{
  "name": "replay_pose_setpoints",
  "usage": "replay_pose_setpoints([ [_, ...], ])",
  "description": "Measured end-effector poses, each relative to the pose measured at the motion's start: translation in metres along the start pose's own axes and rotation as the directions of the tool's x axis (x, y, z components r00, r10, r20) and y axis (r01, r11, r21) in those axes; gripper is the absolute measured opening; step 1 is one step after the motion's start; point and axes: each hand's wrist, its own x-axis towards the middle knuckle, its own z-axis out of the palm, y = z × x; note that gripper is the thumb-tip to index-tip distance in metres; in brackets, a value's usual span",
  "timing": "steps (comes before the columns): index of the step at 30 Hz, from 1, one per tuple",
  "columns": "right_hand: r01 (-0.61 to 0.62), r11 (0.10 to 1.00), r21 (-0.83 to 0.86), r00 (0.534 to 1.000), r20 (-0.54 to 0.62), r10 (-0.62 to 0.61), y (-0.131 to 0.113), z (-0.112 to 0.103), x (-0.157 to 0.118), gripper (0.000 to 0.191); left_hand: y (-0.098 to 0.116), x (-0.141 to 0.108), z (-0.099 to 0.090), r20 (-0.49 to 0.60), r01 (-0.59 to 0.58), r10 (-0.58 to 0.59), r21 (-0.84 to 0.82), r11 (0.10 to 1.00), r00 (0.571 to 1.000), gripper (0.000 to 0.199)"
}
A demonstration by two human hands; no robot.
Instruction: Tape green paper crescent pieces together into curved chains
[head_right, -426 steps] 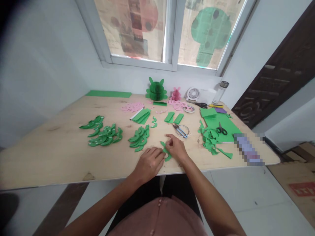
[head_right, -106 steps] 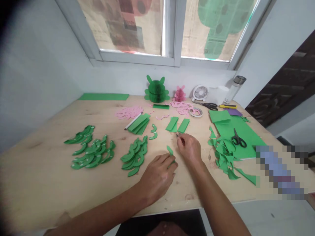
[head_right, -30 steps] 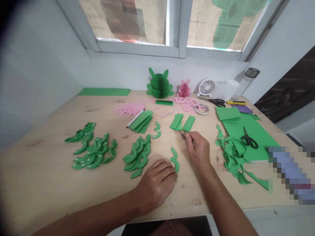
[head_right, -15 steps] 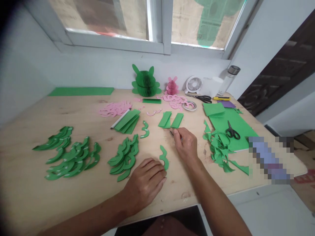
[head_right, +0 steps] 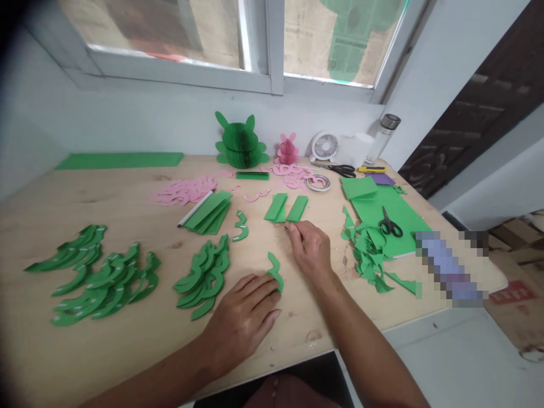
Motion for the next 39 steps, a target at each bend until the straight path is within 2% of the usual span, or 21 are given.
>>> replay_pose_setpoints([
  [8,0.004,1.0,-0.003,1.0,0.015,-0.004,-0.0014,-0.0002,-0.0004,0.037,0.0015,0.0,-0.0002,0.046,0.025,-0.025,-0.008,1.0,0.999,0.017],
  [23,0.008,1.0,-0.003,1.0,0.019,-0.008,-0.001,0.0003,-0.0013,0.038,0.0017,0.0024,-0.0041,-0.038,-0.032,0.032,0.001,0.999,0.999,0.016],
  [39,-0.016,1.0,-0.003,1.0,0.015,0.016,0.0004,-0.0001,-0.0009,0.038,-0.0011,-0.0012,0.0001,-0.018,-0.036,0.036,0.027,0.999,0.999,0.015],
])
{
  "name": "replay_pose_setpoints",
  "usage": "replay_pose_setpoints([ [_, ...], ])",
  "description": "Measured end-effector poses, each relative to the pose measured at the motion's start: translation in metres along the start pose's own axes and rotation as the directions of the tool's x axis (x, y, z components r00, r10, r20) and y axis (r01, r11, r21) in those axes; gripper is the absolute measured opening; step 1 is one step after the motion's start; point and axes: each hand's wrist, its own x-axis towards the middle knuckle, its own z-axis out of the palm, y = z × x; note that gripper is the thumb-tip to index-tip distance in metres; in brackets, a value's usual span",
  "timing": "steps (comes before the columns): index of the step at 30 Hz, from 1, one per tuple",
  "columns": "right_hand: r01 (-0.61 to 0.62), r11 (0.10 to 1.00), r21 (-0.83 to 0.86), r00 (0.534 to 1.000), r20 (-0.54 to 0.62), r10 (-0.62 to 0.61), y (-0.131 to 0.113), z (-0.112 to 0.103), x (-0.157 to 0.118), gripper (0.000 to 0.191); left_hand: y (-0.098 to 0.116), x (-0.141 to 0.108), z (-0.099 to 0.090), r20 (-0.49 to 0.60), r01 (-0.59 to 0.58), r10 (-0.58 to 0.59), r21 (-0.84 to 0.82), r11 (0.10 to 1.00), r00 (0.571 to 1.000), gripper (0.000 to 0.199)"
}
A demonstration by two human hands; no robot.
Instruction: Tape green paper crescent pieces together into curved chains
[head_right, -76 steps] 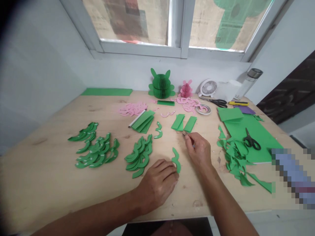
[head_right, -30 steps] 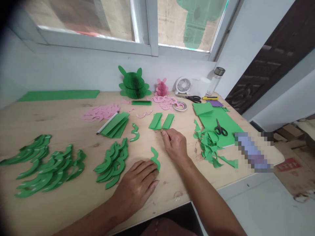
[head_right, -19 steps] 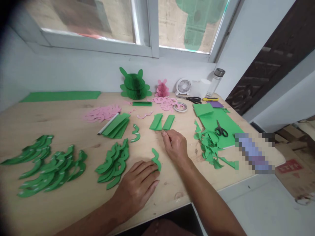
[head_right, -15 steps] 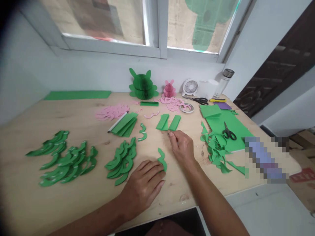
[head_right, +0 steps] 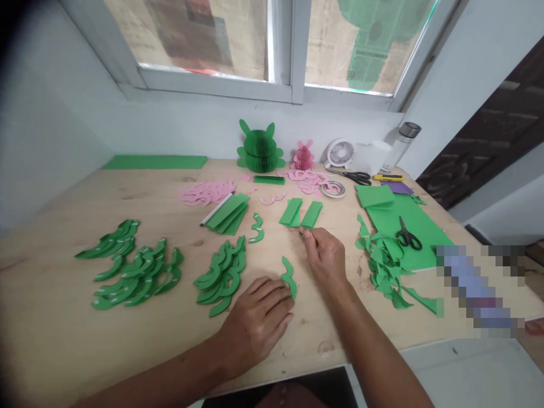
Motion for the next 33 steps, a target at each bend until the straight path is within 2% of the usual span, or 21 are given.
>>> replay_pose_setpoints([
  [14,-0.014,1.0,-0.019,1.0,-0.008,0.014,0.002,0.0,0.001,0.039,0.001,0.002,-0.004,-0.029,0.02,-0.021,-0.022,1.0,0.999,0.017],
  [23,-0.166,0.985,-0.044,0.976,-0.15,0.158,0.014,-0.011,0.01,0.038,0.0,0.002,-0.003,-0.026,0.017,-0.017,-0.013,1.0,1.0,0.015],
  [27,-0.177,0.975,-0.136,0.983,-0.064,0.17,0.022,-0.013,0.013,0.027,0.0,0.002,-0.003,-0.02,0.026,-0.027,-0.026,0.999,0.999,0.015],
  [33,-0.079,0.938,-0.338,0.982,0.137,0.132,0.024,-0.011,0.013,0.022,0.0,0.002,-0.004,-0.019,0.038,-0.038,-0.025,0.999,0.999,0.016],
])
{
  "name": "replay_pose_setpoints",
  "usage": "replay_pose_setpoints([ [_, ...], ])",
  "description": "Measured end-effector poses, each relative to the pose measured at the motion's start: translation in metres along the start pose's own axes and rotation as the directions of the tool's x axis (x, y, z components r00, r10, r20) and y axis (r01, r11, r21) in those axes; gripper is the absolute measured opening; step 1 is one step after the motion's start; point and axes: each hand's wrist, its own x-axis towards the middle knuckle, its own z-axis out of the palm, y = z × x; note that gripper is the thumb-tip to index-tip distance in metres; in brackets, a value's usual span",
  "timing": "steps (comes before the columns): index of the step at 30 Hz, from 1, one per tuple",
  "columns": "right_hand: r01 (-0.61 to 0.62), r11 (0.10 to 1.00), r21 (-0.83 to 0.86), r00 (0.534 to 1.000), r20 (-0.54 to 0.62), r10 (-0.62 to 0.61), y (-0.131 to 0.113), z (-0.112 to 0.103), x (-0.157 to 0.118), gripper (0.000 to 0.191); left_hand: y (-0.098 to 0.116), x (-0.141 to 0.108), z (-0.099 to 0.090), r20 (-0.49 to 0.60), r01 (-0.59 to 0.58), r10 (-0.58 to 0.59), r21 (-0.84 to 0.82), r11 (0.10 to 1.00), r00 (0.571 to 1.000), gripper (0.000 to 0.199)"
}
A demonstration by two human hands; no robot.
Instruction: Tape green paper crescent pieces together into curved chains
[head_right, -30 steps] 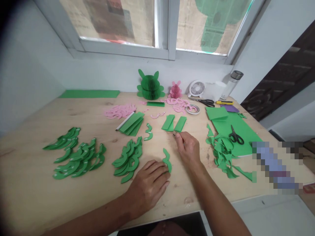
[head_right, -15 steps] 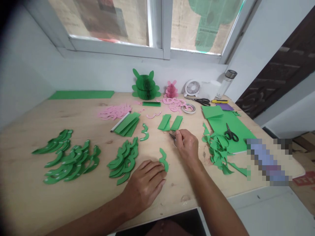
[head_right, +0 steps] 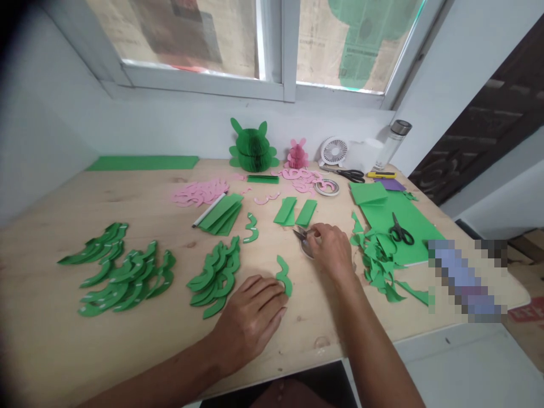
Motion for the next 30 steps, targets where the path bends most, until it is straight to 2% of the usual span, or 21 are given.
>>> replay_pose_setpoints([
  [4,0.054,0.991,-0.125,0.989,0.143,-0.036,-0.007,-0.002,-0.003,0.027,-0.001,0.0,0.0,0.0,0.002,-0.002,0.022,1.0,1.0,0.015],
  [7,0.059,0.981,-0.187,0.98,0.199,-0.021,-0.011,-0.003,-0.005,0.029,-0.001,0.0,-0.001,0.006,0.004,-0.004,0.025,1.0,1.0,0.015],
  [13,0.058,0.973,-0.222,0.976,0.217,-0.009,-0.014,-0.001,-0.005,0.029,-0.001,0.001,-0.001,0.02,-0.001,0.0,0.023,1.0,1.0,0.016],
  [16,0.049,0.983,-0.179,0.98,0.2,-0.012,-0.013,0.0,-0.004,0.029,-0.001,0.001,-0.001,0.013,-0.004,0.003,0.026,1.0,1.0,0.016],
  [19,0.01,1.0,-0.011,0.991,0.13,-0.009,-0.006,0.001,-0.002,0.028,-0.001,0.002,-0.002,0.006,-0.003,0.002,0.024,1.0,1.0,0.017],
  [22,-0.074,0.967,0.245,0.997,-0.006,0.078,0.004,0.001,0.002,0.031,-0.001,0.003,-0.004,0.007,0.01,-0.01,0.011,1.0,1.0,0.016],
  [24,-0.119,0.893,0.433,0.983,-0.077,0.168,0.008,0.0,0.005,0.034,-0.001,0.003,-0.005,0.004,0.018,-0.018,-0.003,1.0,1.0,0.016],
  [27,-0.131,0.716,0.685,0.948,-0.126,0.294,0.011,-0.002,0.008,0.041,-0.003,0.004,-0.005,-0.009,0.026,-0.026,-0.021,0.999,1.0,0.017],
  [30,-0.126,0.552,0.824,0.911,-0.125,0.394,0.01,-0.003,0.01,0.045,-0.006,0.006,-0.005,-0.021,0.038,-0.038,-0.033,0.999,0.999,0.017],
])
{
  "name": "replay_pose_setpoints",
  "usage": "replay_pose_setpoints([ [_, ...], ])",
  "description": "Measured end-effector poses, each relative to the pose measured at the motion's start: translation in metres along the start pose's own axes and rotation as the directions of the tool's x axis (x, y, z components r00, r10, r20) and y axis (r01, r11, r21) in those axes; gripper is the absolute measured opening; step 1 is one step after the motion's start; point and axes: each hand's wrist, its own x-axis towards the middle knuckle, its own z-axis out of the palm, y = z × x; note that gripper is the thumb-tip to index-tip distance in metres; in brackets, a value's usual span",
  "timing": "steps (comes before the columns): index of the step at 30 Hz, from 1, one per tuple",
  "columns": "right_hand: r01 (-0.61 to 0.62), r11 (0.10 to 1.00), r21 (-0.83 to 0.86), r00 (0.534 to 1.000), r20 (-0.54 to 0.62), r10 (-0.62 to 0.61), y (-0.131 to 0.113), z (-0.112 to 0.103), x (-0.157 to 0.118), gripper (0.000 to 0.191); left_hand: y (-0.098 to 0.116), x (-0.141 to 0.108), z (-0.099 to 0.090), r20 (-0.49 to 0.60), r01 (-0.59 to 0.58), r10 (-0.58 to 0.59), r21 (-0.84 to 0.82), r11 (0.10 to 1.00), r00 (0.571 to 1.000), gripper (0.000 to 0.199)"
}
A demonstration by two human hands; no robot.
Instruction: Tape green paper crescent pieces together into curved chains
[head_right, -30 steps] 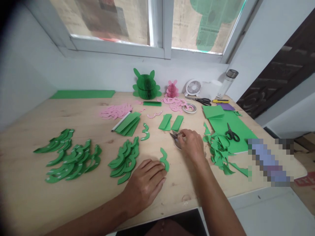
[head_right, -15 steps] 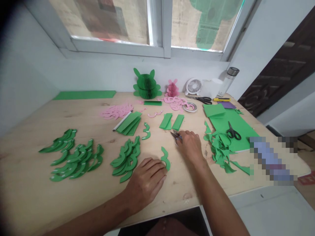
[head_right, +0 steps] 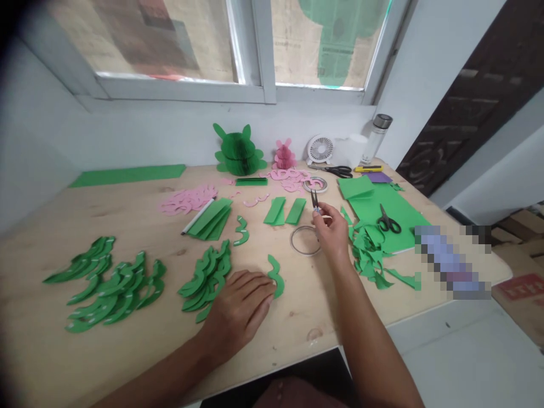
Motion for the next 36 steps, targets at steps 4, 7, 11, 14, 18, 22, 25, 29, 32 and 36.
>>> replay_pose_setpoints([
  [4,-0.085,0.988,0.127,0.996,-0.03,0.089,-0.001,0.002,0.0,0.045,-0.001,0.004,-0.003,0.013,0.023,-0.023,-0.006,1.0,1.0,0.017],
  [7,-0.144,0.972,0.184,0.989,0.0,0.146,-0.002,0.004,-0.001,0.043,0.0,0.009,-0.009,0.061,0.047,-0.049,0.024,0.999,0.997,0.017],
  [11,-0.19,0.958,0.217,0.982,0.045,0.185,-0.007,0.006,-0.004,0.042,-0.008,0.019,-0.017,0.159,0.091,-0.112,0.137,0.986,0.981,0.02],
  [14,-0.203,0.956,0.21,0.979,0.047,0.198,-0.009,0.006,-0.005,0.044,-0.025,0.029,-0.023,0.192,0.168,-0.243,0.341,0.925,0.951,0.022],
  [18,-0.192,0.961,0.2,0.981,0.061,0.183,-0.01,0.006,-0.007,0.045,-0.055,0.047,-0.027,0.176,0.347,-0.523,0.569,0.746,0.834,0.025],
  [22,-0.201,0.961,0.19,0.979,0.079,0.189,-0.013,0.006,-0.008,0.047,-0.08,0.065,-0.022,0.175,0.468,-0.696,0.624,0.625,0.697,0.033],
  [25,-0.225,0.956,0.19,0.973,0.097,0.21,-0.016,0.006,-0.009,0.047,-0.093,0.075,-0.014,0.181,0.508,-0.725,0.602,0.616,0.665,0.034],
  [29,-0.228,0.952,0.204,0.973,0.091,0.213,-0.019,0.006,-0.01,0.045,-0.102,0.082,-0.005,0.179,0.505,-0.736,0.621,0.599,0.653,0.034],
  [32,-0.232,0.949,0.214,0.972,0.095,0.216,-0.019,0.006,-0.01,0.043,-0.108,0.084,-0.003,0.175,0.497,-0.729,0.626,0.601,0.661,0.034],
  [36,-0.244,0.948,0.205,0.968,0.107,0.227,-0.021,0.006,-0.011,0.045,-0.115,0.084,-0.005,0.176,0.52,-0.734,0.6,0.608,0.656,0.032],
])
